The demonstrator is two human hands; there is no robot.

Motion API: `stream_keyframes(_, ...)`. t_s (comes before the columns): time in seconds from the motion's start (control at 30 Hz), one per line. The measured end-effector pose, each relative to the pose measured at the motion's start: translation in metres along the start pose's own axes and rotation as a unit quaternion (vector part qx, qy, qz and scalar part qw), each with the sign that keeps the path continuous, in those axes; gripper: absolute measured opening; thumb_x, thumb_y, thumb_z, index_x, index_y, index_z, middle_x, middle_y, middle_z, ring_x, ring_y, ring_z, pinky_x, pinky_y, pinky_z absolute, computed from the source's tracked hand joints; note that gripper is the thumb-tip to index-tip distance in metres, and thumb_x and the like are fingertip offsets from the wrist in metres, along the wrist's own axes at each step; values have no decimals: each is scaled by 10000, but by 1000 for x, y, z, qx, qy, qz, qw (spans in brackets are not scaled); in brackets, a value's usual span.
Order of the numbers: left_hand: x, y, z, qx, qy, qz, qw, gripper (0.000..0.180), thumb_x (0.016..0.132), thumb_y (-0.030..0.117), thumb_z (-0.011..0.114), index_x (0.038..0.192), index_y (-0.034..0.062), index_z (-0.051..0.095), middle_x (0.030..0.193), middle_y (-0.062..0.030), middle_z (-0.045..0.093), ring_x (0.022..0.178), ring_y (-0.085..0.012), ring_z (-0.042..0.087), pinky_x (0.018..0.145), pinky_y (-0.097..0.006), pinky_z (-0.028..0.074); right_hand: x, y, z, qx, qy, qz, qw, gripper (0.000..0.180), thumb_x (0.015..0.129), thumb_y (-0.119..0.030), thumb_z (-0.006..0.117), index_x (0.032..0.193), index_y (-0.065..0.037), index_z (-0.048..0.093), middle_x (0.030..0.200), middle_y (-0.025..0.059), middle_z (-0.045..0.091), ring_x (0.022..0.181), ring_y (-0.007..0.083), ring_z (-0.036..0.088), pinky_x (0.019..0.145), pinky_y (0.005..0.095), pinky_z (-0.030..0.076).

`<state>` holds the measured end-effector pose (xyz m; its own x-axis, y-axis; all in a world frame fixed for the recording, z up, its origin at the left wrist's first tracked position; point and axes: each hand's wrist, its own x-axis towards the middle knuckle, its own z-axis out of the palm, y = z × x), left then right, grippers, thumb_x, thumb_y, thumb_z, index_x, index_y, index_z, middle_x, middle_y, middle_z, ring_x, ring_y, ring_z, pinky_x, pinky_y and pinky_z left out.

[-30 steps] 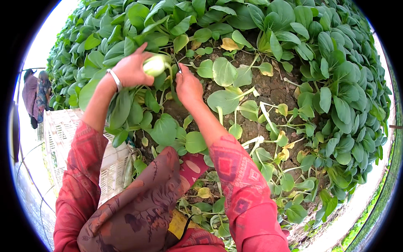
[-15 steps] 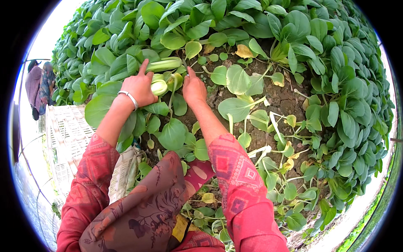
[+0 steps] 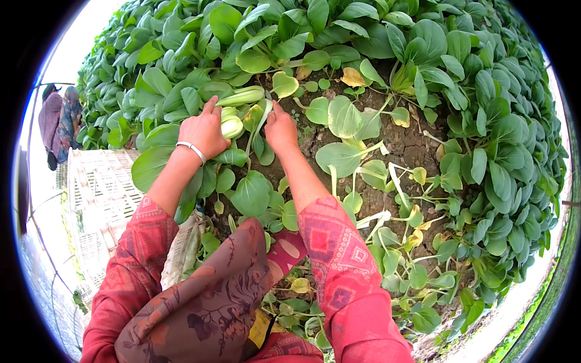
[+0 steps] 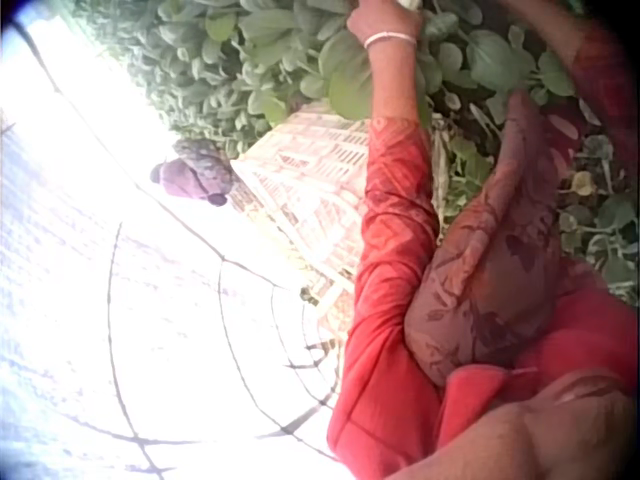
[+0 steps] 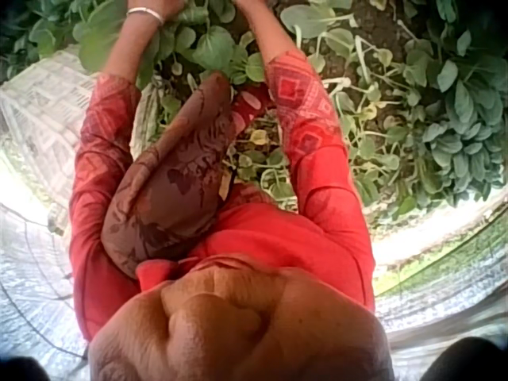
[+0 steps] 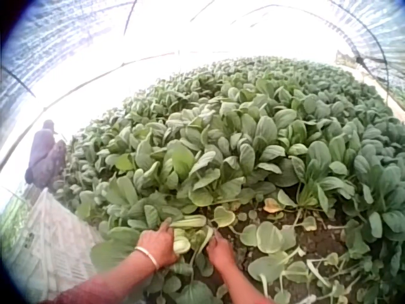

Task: The person harvests leafy green vegetables in a greenhouse by cutting the stems with a small knife and placing the bunches into a white plastic basket. The person repeatedly selects, cuts, and collects the vegetables, filling the basket over time.

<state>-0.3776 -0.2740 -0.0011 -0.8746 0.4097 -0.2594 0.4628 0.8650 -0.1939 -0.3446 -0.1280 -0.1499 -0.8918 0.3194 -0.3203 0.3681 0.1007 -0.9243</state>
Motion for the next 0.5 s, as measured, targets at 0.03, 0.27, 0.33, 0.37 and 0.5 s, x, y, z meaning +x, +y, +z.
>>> stream_keyframes(0.03,0,1,1,-1,5,-3,1000,587,675,244,755,1167,-26,582,1496,-188,416,882,-358,708,784,-434,570,2,-3,-1,-15,-4,0,1000,450,960,-197,470,1396,-100,522,1117,230,668,1028,414,633,905,491,485)
stream_keyframes(0.27,-7,7,5,-34,46,-6,998,675,659,262,789,1231,-5,548,1524,-147,393,862,-341,708,765,-438,565,-3,7,-3,-107,61,-83,989,443,970,-229,496,1391,-96,528,797,112,685,704,219,659,715,366,516)
stream_keyframes(0.33,-26,7,3,-57,51,-16,997,738,649,245,795,1290,4,521,1541,-111,376,852,-344,701,766,-443,556,-34,-3,-13,-35,63,-73,995,452,976,-241,509,1406,-100,512,806,107,679,722,214,653,711,360,512)
stream_keyframes(0.37,-37,10,0,-61,98,-2,993,744,618,221,820,1271,20,526,1542,-80,379,806,-323,700,717,-420,546,-46,-9,-24,-12,76,-75,994,463,985,-253,541,1422,-105,496,787,65,648,711,161,612,676,324,495)
stream_keyframes(0.5,-76,30,-21,-128,273,64,951,705,604,165,825,1232,23,538,1513,-65,426,827,-292,693,713,-372,533,-94,-43,-69,100,150,-48,982,431,949,-263,641,1307,-37,564,793,86,647,718,169,592,701,321,483)
